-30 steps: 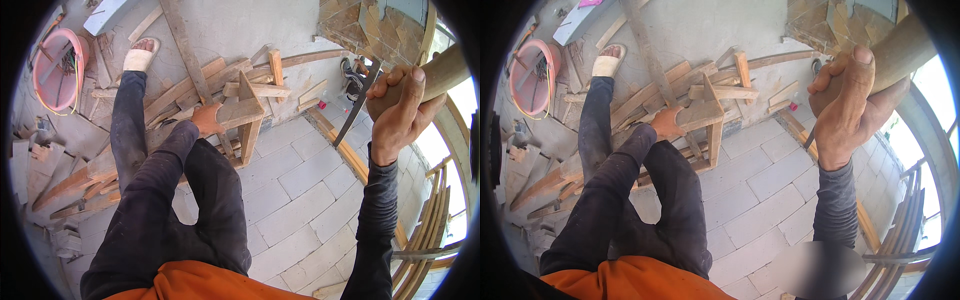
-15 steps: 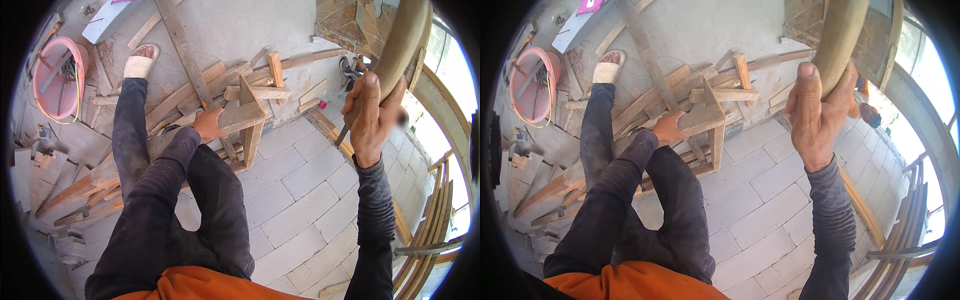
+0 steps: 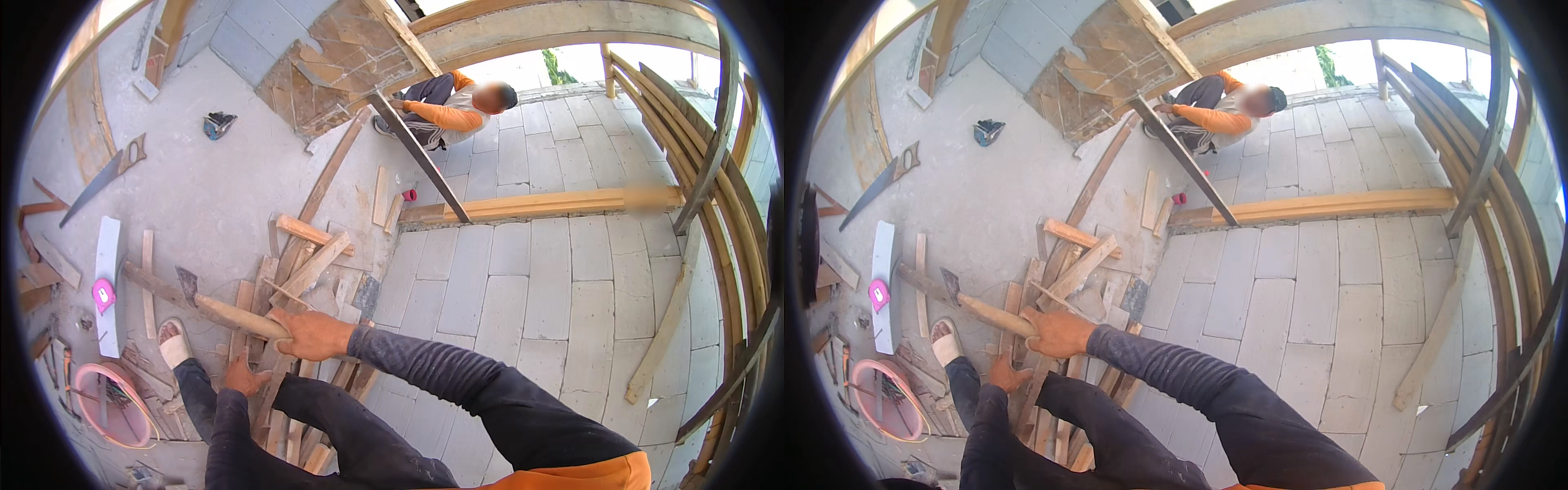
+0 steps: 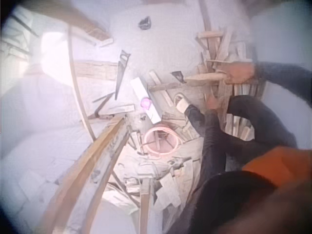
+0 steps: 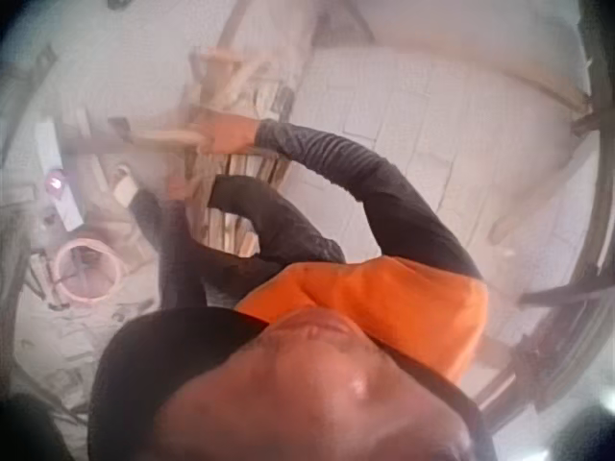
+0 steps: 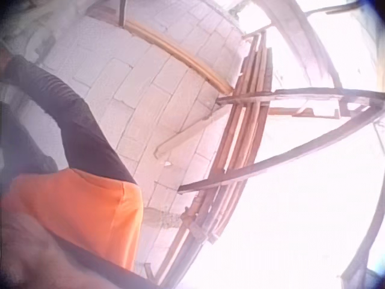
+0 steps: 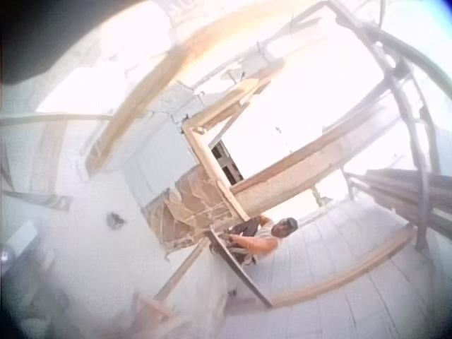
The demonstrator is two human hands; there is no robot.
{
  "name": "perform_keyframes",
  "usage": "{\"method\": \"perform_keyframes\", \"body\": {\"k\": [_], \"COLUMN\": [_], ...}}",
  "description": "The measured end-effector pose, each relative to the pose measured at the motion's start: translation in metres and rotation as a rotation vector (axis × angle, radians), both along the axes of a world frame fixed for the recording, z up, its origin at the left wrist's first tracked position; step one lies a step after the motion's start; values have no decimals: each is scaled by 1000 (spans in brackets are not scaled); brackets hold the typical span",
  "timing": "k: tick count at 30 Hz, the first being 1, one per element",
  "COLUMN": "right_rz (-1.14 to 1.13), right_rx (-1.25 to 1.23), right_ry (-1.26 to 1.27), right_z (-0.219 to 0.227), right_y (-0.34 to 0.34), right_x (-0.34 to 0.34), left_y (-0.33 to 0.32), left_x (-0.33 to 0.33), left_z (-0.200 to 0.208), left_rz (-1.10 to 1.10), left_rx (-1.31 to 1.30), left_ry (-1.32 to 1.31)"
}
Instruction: The person constructs a wooden frame by aligning wooden planks and driving nails into them using a small axe.
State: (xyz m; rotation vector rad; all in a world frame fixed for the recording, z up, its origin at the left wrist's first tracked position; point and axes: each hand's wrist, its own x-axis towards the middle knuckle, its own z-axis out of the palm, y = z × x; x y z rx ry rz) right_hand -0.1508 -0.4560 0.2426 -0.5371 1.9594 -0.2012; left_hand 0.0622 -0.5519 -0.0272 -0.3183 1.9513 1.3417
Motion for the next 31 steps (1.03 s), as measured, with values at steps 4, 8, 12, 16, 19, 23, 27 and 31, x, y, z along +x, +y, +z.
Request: {"method": "perform_keyframes", "body": {"k": [4,8,12,16,19,23,27,31], "right_rz": [-305,-619,-812,-1373,-1965,-2415,-2862,-3127], "right_rx": [-94,-185,-150,-257,-333,-591,-852,-1095], "right_ry": [-122,-512,-813,-842,-763,-752,-773,-599], "right_z": [-1,-15,61,73,83,-25,-115,-182], "right_y": [-11,7,53,128,175,200,220,220], "right_x": [86,199,204,248,267,277,267,257], "left_y": [-122,-249,-338,-323,-219,-178,-164,-177], "left_x": [74,154,196,178,109,74,66,68], "left_z": [35,97,147,132,214,210,240,232], "left_rz": [-61,-384,-425,64,246,-566,-810,-810], "left_rx": [-96,-369,-386,-137,185,-139,-358,-272], "left_ry": [28,-223,-513,-698,-814,-575,-564,-552]}}
